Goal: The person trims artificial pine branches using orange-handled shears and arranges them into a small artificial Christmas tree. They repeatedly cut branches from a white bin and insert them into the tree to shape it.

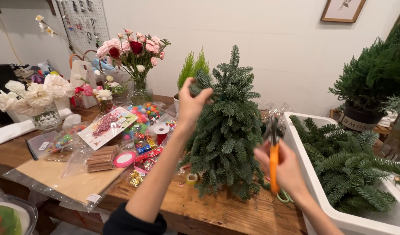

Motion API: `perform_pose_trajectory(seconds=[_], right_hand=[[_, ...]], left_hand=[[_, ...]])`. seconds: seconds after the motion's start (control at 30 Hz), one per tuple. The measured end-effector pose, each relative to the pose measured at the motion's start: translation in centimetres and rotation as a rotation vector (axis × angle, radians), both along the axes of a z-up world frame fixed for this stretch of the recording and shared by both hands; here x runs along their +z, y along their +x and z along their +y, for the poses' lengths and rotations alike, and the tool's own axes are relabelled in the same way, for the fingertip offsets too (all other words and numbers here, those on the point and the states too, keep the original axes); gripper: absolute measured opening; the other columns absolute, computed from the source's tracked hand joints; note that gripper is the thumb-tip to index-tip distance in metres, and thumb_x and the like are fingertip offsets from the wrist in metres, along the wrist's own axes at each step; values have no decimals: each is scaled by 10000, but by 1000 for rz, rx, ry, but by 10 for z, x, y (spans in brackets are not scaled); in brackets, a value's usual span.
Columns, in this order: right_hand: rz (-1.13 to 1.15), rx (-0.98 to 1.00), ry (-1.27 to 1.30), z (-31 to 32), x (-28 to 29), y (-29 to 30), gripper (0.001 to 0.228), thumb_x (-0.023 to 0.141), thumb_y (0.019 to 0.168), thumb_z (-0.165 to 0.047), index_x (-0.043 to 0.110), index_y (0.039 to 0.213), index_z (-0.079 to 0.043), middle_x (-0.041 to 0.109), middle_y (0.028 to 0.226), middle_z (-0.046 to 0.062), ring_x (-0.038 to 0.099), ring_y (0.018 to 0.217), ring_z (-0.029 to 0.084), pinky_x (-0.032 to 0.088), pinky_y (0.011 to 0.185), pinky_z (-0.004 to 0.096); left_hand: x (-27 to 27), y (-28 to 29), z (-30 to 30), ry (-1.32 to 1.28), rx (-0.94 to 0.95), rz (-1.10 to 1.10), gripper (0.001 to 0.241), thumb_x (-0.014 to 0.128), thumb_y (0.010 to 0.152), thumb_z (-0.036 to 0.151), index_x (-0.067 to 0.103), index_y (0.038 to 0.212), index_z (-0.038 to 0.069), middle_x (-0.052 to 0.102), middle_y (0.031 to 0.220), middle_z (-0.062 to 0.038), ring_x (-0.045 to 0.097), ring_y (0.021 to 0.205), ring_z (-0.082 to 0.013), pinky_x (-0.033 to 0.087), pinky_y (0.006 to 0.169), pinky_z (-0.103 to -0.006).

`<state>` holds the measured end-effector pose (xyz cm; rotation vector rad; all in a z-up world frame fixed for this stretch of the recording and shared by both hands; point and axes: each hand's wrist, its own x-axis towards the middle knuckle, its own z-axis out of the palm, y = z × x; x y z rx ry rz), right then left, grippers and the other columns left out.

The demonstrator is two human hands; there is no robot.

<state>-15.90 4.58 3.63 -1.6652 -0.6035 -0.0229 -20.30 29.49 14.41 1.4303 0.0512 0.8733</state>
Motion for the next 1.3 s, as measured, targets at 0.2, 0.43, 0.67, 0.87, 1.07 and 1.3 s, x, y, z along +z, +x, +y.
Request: perform_pose_trajectory(seconds=[0.2,0.43,0.67,0.87,1.07,1.3], right_hand=[[184,-242,-584,-36,-69,-14,369,826,843,-390,587,836,-108,637,735,62,498,669,153,409,688,250],[343,-258,-929,-59,-114,13,436,845,804,-503,603,978,-184,704,863,26,630,777,164,429,724,238],[312,-273,-1186,-57,-141,33,368,696,862,-368,596,1170,-193,721,1187,8,689,1102,183,524,899,305],[295,-259,-1251,-54,-142,35,402,728,867,-456,571,1084,-156,689,1176,43,664,1091,206,517,856,312],[216,-220,-1277,-51,-140,39,426,702,903,-491,534,1128,-171,682,1146,51,659,1060,243,529,842,352],[-7,-303,-1120,-34,-63,23,259,555,996,-344,658,1116,-139,763,890,26,730,754,151,651,739,308]], left_hand=[[-13,40,15,170,-15,15,296,619,871,56,600,1167,53,692,984,-106,647,759,-146,563,642,-230],[-15,47,7,320,163,25,516,624,759,262,636,1244,87,692,1194,-41,623,1064,-174,470,916,-347],[-12,47,1,456,159,48,335,617,820,162,633,1149,99,676,1248,-122,353,432,-26,399,454,-238],[-20,60,4,451,262,113,599,762,775,403,637,1241,47,663,1299,-113,603,1228,-252,436,1050,-420],[-20,70,9,389,257,179,739,805,762,357,558,1364,5,575,1420,-153,506,1353,-296,364,1134,-469],[-18,68,7,357,256,189,722,822,764,315,560,1358,0,582,1411,-163,507,1354,-297,352,1145,-482]])
